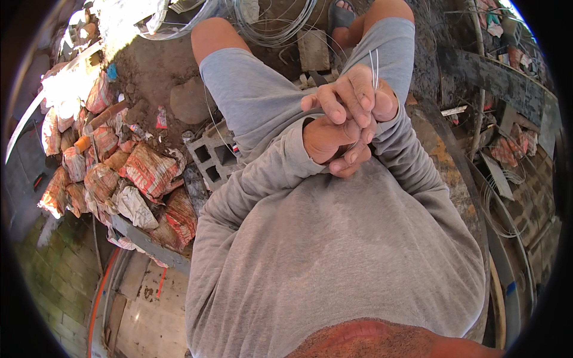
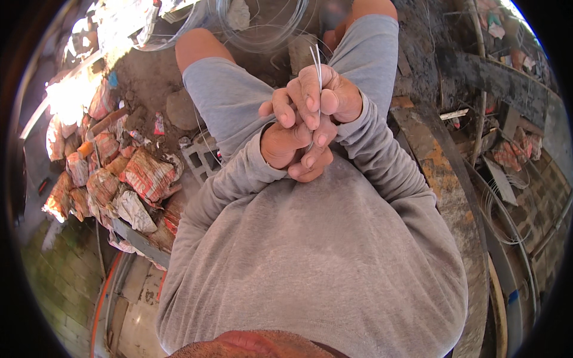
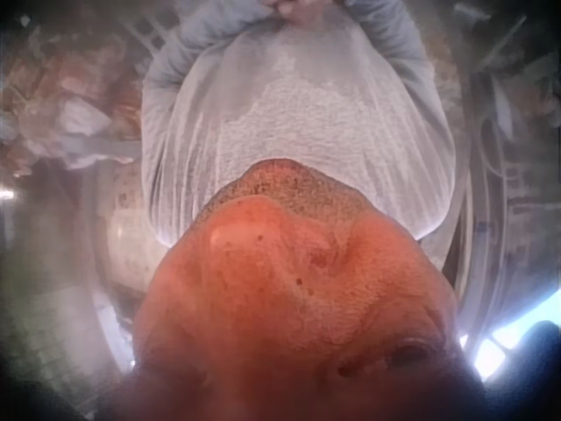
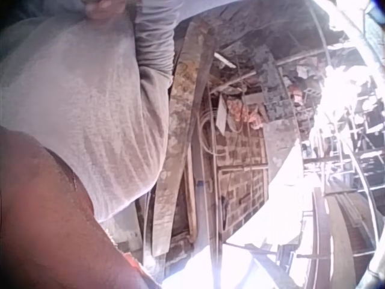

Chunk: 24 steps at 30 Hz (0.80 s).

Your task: The person sits on the ground and repeatedly cuts short lengths of thin metal wire using yellow-handled pliers. The person pulls wire from a coil, measures a segment by hand, and cuts it, repeating this process throughout the clip.

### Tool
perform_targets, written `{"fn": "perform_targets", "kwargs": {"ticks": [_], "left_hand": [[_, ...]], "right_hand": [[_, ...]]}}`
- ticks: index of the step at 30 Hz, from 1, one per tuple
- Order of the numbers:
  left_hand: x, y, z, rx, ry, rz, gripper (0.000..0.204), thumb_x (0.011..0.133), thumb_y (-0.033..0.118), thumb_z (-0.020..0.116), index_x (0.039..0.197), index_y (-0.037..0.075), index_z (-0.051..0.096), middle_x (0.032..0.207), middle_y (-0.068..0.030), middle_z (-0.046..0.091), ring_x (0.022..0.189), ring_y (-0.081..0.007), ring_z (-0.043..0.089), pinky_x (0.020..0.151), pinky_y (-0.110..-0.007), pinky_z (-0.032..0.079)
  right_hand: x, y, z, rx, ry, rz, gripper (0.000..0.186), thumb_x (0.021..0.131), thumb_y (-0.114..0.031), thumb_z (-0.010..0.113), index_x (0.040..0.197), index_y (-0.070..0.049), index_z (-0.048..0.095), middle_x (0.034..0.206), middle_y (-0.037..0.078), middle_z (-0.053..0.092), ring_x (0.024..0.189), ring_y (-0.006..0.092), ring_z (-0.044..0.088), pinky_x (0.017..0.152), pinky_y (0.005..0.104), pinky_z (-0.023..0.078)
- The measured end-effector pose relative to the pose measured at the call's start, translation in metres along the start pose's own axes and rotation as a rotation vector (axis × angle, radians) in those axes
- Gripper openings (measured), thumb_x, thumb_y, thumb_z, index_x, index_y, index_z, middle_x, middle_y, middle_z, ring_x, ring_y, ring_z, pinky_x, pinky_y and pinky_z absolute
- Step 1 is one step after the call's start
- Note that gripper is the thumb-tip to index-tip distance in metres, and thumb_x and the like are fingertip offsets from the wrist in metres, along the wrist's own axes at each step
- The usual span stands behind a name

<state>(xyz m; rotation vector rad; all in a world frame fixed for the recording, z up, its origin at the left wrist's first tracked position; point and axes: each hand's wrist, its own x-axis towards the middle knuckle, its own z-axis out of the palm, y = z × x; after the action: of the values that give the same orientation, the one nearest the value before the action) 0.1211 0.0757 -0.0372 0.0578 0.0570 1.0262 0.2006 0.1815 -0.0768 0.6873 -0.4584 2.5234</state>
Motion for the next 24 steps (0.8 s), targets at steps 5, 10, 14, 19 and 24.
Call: {"fn": "perform_targets", "kwargs": {"ticks": [5, 10, 14, 19, 24], "left_hand": [[-0.006, 0.013, -0.010, 0.146, 0.108, 0.091, 0.021, 0.099, 0.029, 0.056, 0.096, 0.009, 0.054, 0.066, -0.0051, 0.056, 0.043, -0.0140, 0.049, 0.035, -0.026, 0.036], [-0.004, 0.022, -0.028, 0.321, 0.253, 0.106, 0.021, 0.101, 0.029, 0.053, 0.095, 0.009, 0.054, 0.064, -0.0043, 0.056, 0.043, -0.0116, 0.047, 0.038, -0.025, 0.037], [-0.006, 0.022, -0.024, 0.300, 0.197, 0.118, 0.023, 0.101, 0.030, 0.053, 0.094, 0.008, 0.054, 0.063, -0.0033, 0.054, 0.042, -0.0096, 0.044, 0.037, -0.024, 0.034], [-0.014, 0.017, 0.006, 0.202, 0.048, 0.125, 0.026, 0.101, 0.031, 0.052, 0.094, 0.006, 0.053, 0.061, -0.0018, 0.050, 0.039, -0.0071, 0.040, 0.035, -0.022, 0.029], [-0.031, 0.016, 0.041, -0.023, -0.140, 0.116, 0.029, 0.101, 0.035, 0.053, 0.093, 0.007, 0.053, 0.057, 0.0001, 0.047, 0.037, -0.0056, 0.038, 0.034, -0.020, 0.026]], "right_hand": [[0.007, -0.040, 0.038, -0.578, 0.631, 0.257, 0.017, 0.094, -0.018, 0.065, 0.100, -0.002, 0.068, 0.083, 0.007, 0.069, 0.084, 0.0161, 0.066, 0.084, 0.0339, 0.053], [0.019, -0.042, 0.055, -1.419, 0.955, 0.270, 0.019, 0.091, -0.017, 0.070, 0.099, 0.001, 0.070, 0.085, 0.006, 0.069, 0.071, 0.0098, 0.063, 0.063, 0.0231, 0.052], [0.021, -0.049, 0.052, -1.055, 0.910, 0.264, 0.016, 0.093, -0.015, 0.067, 0.102, -0.002, 0.068, 0.084, 0.006, 0.069, 0.073, 0.0107, 0.063, 0.064, 0.0225, 0.051], [0.014, -0.031, 0.017, -0.259, 0.231, 0.078, 0.019, 0.101, -0.018, 0.052, 0.118, -0.011, 0.057, 0.096, -0.001, 0.059, 0.091, 0.0117, 0.059, 0.083, 0.0292, 0.045], [0.063, 0.023, 0.009, 0.132, -0.191, -0.025, 0.016, 0.103, -0.023, 0.048, 0.116, -0.016, 0.054, 0.098, -0.002, 0.056, 0.094, 0.0145, 0.059, 0.090, 0.0353, 0.041]]}}
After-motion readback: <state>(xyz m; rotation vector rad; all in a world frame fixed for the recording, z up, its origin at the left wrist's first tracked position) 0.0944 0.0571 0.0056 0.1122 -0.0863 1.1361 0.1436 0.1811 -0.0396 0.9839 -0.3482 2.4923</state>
